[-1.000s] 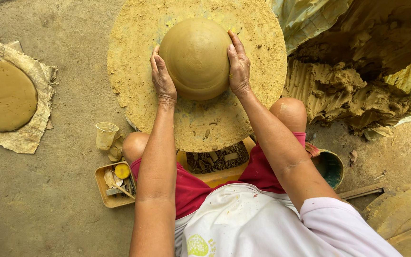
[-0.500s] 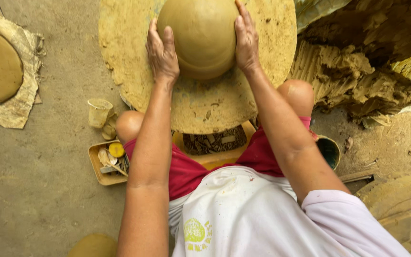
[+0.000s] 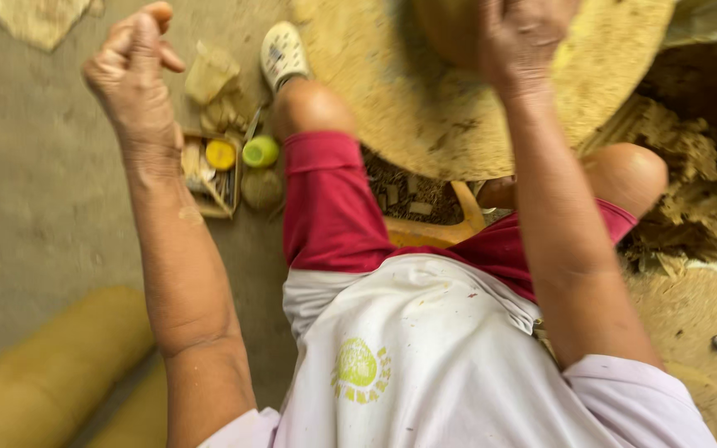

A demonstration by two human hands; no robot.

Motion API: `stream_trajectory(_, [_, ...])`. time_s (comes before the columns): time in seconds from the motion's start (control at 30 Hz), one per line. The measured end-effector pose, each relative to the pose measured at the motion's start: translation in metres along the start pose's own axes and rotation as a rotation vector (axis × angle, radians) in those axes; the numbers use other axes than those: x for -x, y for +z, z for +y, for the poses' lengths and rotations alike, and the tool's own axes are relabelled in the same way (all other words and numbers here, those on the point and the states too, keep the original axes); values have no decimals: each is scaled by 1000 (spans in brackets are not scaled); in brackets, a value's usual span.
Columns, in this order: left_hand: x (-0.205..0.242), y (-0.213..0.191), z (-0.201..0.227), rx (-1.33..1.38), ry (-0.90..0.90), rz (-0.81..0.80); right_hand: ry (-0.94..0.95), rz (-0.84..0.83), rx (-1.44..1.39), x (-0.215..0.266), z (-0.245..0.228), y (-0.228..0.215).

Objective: The person shapes clay on a spinning pottery wheel by hand, uses a wooden tool to engrave vertical lines around the center of the vessel, and attaches a small lump of clay to the top to form a knob.

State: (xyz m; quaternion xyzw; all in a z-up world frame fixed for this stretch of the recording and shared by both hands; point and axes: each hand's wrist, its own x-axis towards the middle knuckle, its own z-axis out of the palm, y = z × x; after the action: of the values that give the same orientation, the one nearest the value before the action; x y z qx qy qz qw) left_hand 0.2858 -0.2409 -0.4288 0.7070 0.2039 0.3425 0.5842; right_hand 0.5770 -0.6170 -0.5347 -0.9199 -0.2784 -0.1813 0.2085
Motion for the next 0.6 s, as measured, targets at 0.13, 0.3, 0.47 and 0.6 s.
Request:
stream_trajectory(0.13, [67,-120,-51,-46,-267,311,78,61,-288,3,53,-8])
stream_trajectory(0.3, [191,-171,-158,-445,-663,497,188,-166,-415,-22,72,-5])
stream_trajectory(0.47, [278,-133,-257,-524,-1043,299,237,-357,-444,-33,70,-10])
stream_trajectory(0.6, [287,-86,-326,-555,-960,24,293,-464,-487,-32,62,-16])
